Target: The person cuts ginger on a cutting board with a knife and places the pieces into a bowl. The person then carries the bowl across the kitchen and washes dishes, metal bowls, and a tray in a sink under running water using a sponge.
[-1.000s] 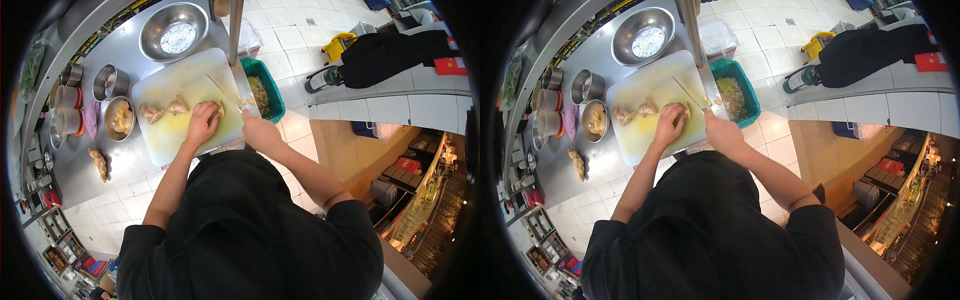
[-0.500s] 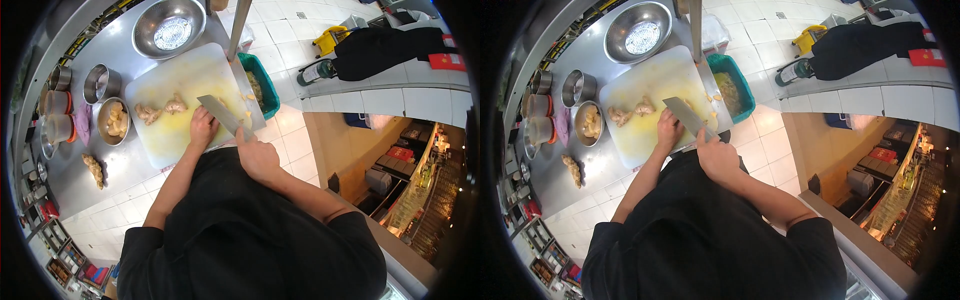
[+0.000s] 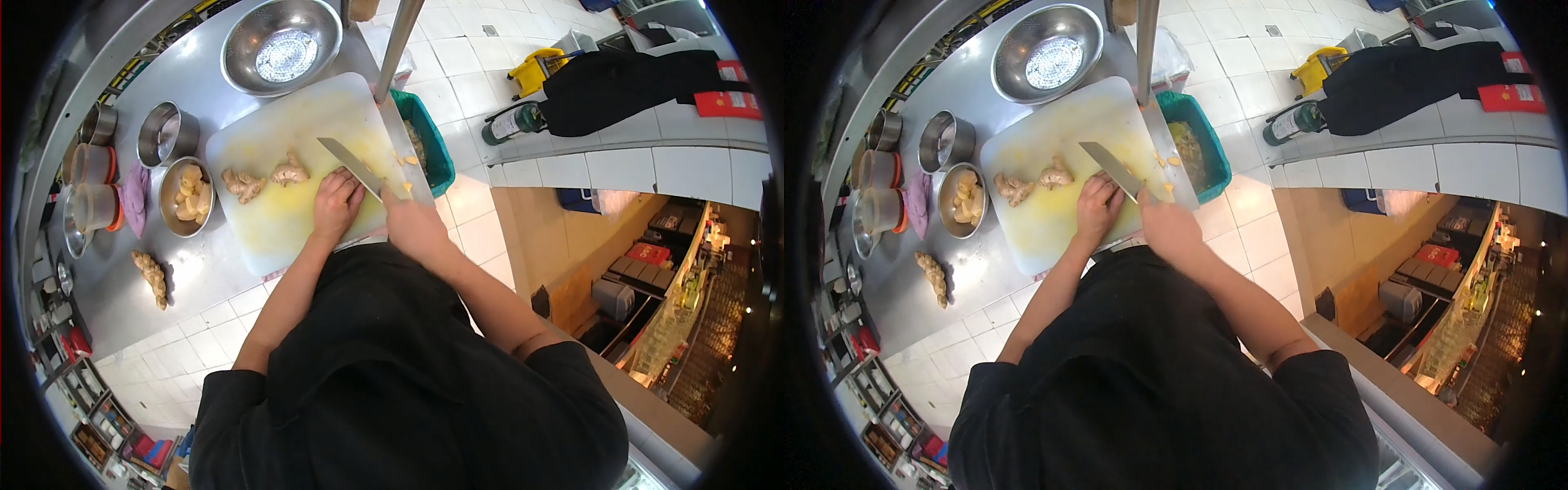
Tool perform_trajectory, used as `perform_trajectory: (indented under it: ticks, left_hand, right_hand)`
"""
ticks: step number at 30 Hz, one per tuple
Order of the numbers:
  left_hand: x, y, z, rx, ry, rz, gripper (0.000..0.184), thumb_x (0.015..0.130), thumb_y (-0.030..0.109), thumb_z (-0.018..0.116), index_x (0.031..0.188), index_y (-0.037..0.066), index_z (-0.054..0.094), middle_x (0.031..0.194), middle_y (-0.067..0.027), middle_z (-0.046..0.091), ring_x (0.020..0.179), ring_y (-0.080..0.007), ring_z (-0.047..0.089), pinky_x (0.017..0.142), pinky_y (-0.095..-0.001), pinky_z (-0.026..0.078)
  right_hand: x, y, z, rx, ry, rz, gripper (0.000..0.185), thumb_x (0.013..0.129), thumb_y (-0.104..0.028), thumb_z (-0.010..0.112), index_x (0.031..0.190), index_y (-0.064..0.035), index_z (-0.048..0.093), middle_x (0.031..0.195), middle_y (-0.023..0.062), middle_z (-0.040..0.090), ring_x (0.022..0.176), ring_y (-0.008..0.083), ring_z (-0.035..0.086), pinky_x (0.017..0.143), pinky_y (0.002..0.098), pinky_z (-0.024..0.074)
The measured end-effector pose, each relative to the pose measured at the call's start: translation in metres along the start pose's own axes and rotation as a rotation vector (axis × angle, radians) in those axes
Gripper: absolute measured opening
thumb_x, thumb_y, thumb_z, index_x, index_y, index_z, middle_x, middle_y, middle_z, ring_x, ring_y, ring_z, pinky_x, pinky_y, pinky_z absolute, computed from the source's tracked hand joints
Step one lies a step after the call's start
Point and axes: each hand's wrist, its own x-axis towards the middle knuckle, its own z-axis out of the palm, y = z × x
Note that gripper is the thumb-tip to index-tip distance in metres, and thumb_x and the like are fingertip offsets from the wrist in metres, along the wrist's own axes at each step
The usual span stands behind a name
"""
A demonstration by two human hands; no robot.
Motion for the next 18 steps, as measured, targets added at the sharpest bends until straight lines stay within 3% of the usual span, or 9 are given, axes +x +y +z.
perform_trajectory:
  ticks: [2, 3, 5, 7, 10, 18]
  left_hand:
    - [0.002, 0.003, 0.001, 0.001, 0.019, 0.019, 0.023, 0.079, 0.005, 0.082, 0.101, 0.002, 0.075, 0.108, -0.0125, 0.072, 0.105, -0.0336, 0.067, 0.092, -0.0421, 0.055]
    - [0.002, 0.006, -0.001, -0.031, 0.019, -0.031, 0.022, 0.081, 0.005, 0.081, 0.102, 0.001, 0.075, 0.111, -0.0131, 0.072, 0.105, -0.0332, 0.068, 0.091, -0.041, 0.055]
    - [0.004, 0.008, -0.003, -0.055, 0.015, -0.07, 0.02, 0.084, 0.005, 0.081, 0.102, 0.001, 0.074, 0.114, -0.0136, 0.072, 0.105, -0.0328, 0.069, 0.091, -0.04, 0.056]
    - [0.003, 0.008, -0.002, -0.073, -0.016, -0.094, 0.019, 0.087, 0.008, 0.078, 0.104, 0.001, 0.073, 0.115, -0.0136, 0.07, 0.108, -0.0336, 0.067, 0.094, -0.0423, 0.054]
    - [0.002, 0.009, -0.002, -0.058, -0.031, -0.105, 0.021, 0.088, 0.008, 0.075, 0.108, 0.001, 0.072, 0.115, -0.0141, 0.069, 0.108, -0.0346, 0.065, 0.093, -0.0424, 0.054]
    - [0.006, 0.011, -0.004, -0.012, -0.125, -0.099, 0.029, 0.085, 0.004, 0.073, 0.113, 0.001, 0.07, 0.118, -0.0165, 0.065, 0.109, -0.0379, 0.059, 0.093, -0.0436, 0.052]
  right_hand:
    - [0.03, 0.033, 0.015, 0.366, 0.072, -0.065, 0.035, 0.095, -0.015, 0.06, 0.128, -0.0032, 0.063, 0.08, 0.0279, 0.069, 0.075, 0.0457, 0.071, 0.068, 0.0514, 0.0587]
    - [0.035, 0.04, 0.009, 0.374, 0.074, -0.069, 0.035, 0.095, -0.015, 0.06, 0.128, -0.0032, 0.063, 0.08, 0.0279, 0.069, 0.075, 0.0457, 0.071, 0.068, 0.0514, 0.0587]
    - [0.04, 0.048, -0.008, 0.697, -0.029, -0.092, 0.036, 0.094, -0.014, 0.059, 0.128, -0.007, 0.065, 0.083, 0.0292, 0.068, 0.083, 0.0486, 0.069, 0.076, 0.0537, 0.0569]
    - [0.038, 0.047, -0.003, 0.697, 0.017, -0.14, 0.039, 0.094, -0.012, 0.057, 0.132, -0.0077, 0.065, 0.082, 0.03, 0.068, 0.082, 0.0483, 0.069, 0.077, 0.0559, 0.0558]
    - [0.019, 0.036, 0.0, 0.43, 0.142, -0.051, 0.042, 0.092, -0.012, 0.058, 0.132, -0.0036, 0.064, 0.08, 0.0277, 0.069, 0.078, 0.0453, 0.07, 0.073, 0.054, 0.0563]
    - [-0.048, 0.006, -0.016, 0.246, 0.004, 0.026, 0.053, 0.093, -0.013, 0.054, 0.141, 0.0071, 0.051, 0.083, 0.028, 0.071, 0.071, 0.0398, 0.073, 0.064, 0.052, 0.0583]
